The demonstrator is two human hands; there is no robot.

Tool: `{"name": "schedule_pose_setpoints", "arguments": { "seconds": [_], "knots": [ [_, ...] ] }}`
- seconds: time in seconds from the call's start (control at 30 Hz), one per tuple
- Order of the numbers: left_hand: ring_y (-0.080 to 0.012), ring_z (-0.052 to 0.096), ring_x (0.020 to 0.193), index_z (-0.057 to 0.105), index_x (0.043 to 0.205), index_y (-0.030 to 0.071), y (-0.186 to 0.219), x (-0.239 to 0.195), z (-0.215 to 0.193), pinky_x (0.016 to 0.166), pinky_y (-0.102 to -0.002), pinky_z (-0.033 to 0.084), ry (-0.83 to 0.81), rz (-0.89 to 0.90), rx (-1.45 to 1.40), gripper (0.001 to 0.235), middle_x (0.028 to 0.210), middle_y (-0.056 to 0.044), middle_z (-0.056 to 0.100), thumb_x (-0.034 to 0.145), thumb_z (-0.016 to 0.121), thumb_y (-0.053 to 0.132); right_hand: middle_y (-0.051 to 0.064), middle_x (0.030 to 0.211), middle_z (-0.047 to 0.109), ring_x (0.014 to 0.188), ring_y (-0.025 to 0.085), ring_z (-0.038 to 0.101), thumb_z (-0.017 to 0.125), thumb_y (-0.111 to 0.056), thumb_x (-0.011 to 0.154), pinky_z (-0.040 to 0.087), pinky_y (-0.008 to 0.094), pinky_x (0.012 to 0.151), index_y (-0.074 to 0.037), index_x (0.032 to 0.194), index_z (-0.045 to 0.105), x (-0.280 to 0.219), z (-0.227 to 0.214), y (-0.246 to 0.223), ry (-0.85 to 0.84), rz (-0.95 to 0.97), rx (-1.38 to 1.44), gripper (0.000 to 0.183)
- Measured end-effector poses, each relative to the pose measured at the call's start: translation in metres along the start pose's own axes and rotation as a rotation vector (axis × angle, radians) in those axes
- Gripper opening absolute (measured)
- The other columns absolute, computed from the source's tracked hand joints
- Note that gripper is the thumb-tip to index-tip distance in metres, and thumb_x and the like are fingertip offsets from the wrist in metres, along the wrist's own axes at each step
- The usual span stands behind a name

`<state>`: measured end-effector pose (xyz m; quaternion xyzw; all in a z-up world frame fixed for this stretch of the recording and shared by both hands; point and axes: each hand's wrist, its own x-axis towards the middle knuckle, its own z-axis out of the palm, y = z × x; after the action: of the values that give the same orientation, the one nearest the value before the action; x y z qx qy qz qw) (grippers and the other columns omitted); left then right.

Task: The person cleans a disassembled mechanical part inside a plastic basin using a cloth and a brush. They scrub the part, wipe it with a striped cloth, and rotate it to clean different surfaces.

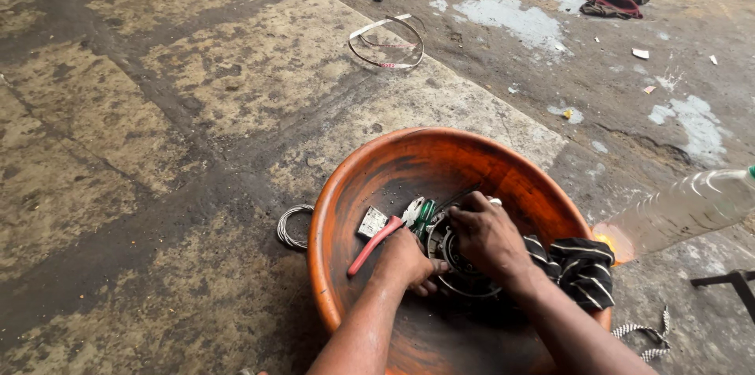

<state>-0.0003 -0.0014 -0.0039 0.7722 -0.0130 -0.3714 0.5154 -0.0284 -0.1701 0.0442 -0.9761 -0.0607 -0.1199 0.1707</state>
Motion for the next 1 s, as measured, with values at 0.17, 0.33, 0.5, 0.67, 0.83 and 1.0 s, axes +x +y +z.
{"name": "schedule_pose_setpoints", "arguments": {
  "seconds": [0.17,0.33,0.5,0.67,0.83,1.0],
  "knots": [
    [-0.0244,0.075,0.063,0.071,0.097,-0.007,-0.004,0.004,0.001,0.05,-0.033,0.058,0.08,0.152,0.034,0.027,0.08,-0.02,0.076,0.081,0.084,0.009,0.01,0.103,0.069,0.092,0.031,0.067,0.071,-0.01,0.073,0.053,0.041,0.084,-0.017,0.105,0.083,0.003,0.003,0.0,-0.09,-0.128,0.037,0.035],
    [-0.026,0.077,0.062,0.067,0.099,-0.009,0.007,-0.004,-0.001,0.05,-0.035,0.063,0.05,0.035,-0.023,0.025,0.08,-0.022,0.076,0.084,0.08,0.006,0.005,0.112,0.07,0.1,0.029,0.063,0.068,-0.019,0.077,0.049,0.042,0.086,-0.022,0.107,0.083,0.001,0.012,0.001,-0.048,-0.111,0.027,0.034],
    [-0.0274,0.076,0.061,0.066,0.096,-0.014,0.005,-0.007,-0.001,0.05,-0.036,0.062,0.024,0.035,-0.046,0.03,0.078,-0.024,0.077,0.085,0.082,0.009,0.007,0.107,0.064,0.098,0.029,0.057,0.067,-0.034,0.09,0.041,0.045,0.088,-0.026,0.114,0.08,-0.001,-0.002,0.0,-0.093,0.118,-0.128,0.029],
    [-0.0255,0.076,0.061,0.069,0.095,-0.007,0.004,-0.006,-0.001,0.05,-0.037,0.062,0.033,0.057,-0.062,0.021,0.078,-0.02,0.076,0.085,0.08,0.007,0.008,0.105,0.062,0.098,0.025,0.058,0.062,-0.039,0.096,0.039,0.044,0.092,-0.026,0.119,0.079,-0.01,-0.011,0.006,-0.186,0.003,-0.121,0.033],
    [-0.0238,0.076,0.061,0.069,0.094,-0.008,0.005,-0.009,0.002,0.049,-0.036,0.061,0.004,0.043,-0.077,0.023,0.077,-0.018,0.076,0.085,0.081,0.009,0.008,0.113,0.068,0.106,0.029,0.062,0.078,-0.041,0.078,0.045,0.043,0.092,-0.015,0.106,0.08,-0.009,0.004,0.008,0.015,0.047,-0.01,0.039],
    [-0.0251,0.076,0.061,0.067,0.095,-0.012,-0.002,0.002,0.001,0.048,-0.035,0.062,-0.019,0.057,-0.082,0.026,0.076,-0.021,0.076,0.086,0.082,0.008,0.017,0.112,0.068,0.102,0.036,0.066,0.09,-0.031,0.067,0.052,0.044,0.086,-0.003,0.118,0.068,0.013,0.02,0.018,0.186,0.318,0.162,0.062]
  ]
}}
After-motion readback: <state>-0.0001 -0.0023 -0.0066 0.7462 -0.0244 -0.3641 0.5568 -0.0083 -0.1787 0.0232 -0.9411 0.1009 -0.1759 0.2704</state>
